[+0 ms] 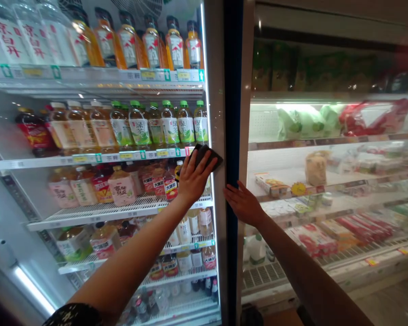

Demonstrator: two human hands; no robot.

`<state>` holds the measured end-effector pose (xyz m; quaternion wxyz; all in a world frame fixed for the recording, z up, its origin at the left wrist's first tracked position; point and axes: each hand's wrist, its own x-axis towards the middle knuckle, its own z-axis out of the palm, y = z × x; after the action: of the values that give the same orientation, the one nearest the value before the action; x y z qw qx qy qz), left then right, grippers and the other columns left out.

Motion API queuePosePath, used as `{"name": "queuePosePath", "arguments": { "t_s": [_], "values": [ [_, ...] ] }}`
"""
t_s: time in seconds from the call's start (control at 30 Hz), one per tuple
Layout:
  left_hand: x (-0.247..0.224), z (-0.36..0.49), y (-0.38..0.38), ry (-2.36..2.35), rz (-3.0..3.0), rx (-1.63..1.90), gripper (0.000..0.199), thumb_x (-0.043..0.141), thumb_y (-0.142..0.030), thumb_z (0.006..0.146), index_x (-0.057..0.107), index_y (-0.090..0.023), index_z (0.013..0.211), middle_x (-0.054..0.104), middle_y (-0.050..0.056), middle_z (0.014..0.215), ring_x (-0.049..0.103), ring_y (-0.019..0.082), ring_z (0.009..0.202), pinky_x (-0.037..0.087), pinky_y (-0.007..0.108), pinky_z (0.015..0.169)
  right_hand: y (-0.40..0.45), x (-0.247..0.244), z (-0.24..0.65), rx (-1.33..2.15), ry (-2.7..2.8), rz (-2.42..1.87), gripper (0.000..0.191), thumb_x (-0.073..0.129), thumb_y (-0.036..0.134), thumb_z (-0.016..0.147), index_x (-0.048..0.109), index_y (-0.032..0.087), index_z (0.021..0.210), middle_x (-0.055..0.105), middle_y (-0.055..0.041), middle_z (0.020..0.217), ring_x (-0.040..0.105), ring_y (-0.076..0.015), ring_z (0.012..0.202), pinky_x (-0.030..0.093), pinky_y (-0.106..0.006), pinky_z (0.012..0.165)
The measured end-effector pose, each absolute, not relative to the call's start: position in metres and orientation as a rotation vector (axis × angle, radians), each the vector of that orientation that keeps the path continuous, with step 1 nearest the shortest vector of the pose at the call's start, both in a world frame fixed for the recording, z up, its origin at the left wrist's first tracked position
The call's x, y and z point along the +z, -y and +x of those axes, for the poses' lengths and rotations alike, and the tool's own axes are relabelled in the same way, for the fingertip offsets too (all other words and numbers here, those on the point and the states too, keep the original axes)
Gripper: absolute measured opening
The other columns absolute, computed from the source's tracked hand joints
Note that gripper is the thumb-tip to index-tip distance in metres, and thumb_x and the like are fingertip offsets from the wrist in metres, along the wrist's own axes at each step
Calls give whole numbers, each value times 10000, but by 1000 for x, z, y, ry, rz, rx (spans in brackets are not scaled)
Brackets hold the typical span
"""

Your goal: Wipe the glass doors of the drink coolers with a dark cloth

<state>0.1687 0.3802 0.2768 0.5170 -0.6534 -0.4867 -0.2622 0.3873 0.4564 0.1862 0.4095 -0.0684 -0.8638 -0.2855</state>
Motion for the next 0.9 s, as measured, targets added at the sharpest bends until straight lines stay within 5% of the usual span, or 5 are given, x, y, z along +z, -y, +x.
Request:
{"name": "queuePosePath", "arguments": {
  "t_s": [0.17, 0.4, 0.6, 0.9],
  "values": [
    [234, 157, -359, 1196, -1669, -534, 724, 560, -80, 929, 362, -355, 1568, 338, -23, 1638, 91, 275, 1568, 197, 554, 1296, -449, 184, 383, -677, 2190, -171, 468, 495, 36, 919, 635, 148, 1351, 659, -119, 1381, 555, -283, 1362, 336, -613, 1220],
    [269, 142, -351, 1338, -1562, -683, 734, 494, -90, 952, 280, -373, 1595, 260, -37, 1665, 11, 278, 1575, 146, 613, 1290, -443, 191, 377, -627, 2174, -202, 473, 485, 75, 938, 622, 189, 1377, 643, -106, 1407, 530, -271, 1388, 323, -593, 1231],
    [233, 127, -326, 1376, -1552, -635, 753, 520, -89, 941, 269, -361, 1597, 281, -12, 1662, -20, 301, 1572, 183, 644, 1269, -432, 203, 360, -635, 2158, -183, 469, 491, 96, 933, 601, 162, 1385, 577, -103, 1482, 454, -289, 1447, 338, -580, 1220],
    [262, 92, -301, 1503, -1295, -777, 822, 582, -140, 926, 189, -354, 1616, 196, 20, 1692, -13, 315, 1581, 195, 667, 1250, -428, 220, 338, -554, 2105, -119, 492, 511, 101, 918, 585, 181, 1398, 537, -129, 1514, 396, -301, 1484, 364, -595, 1197]
  ]
}}
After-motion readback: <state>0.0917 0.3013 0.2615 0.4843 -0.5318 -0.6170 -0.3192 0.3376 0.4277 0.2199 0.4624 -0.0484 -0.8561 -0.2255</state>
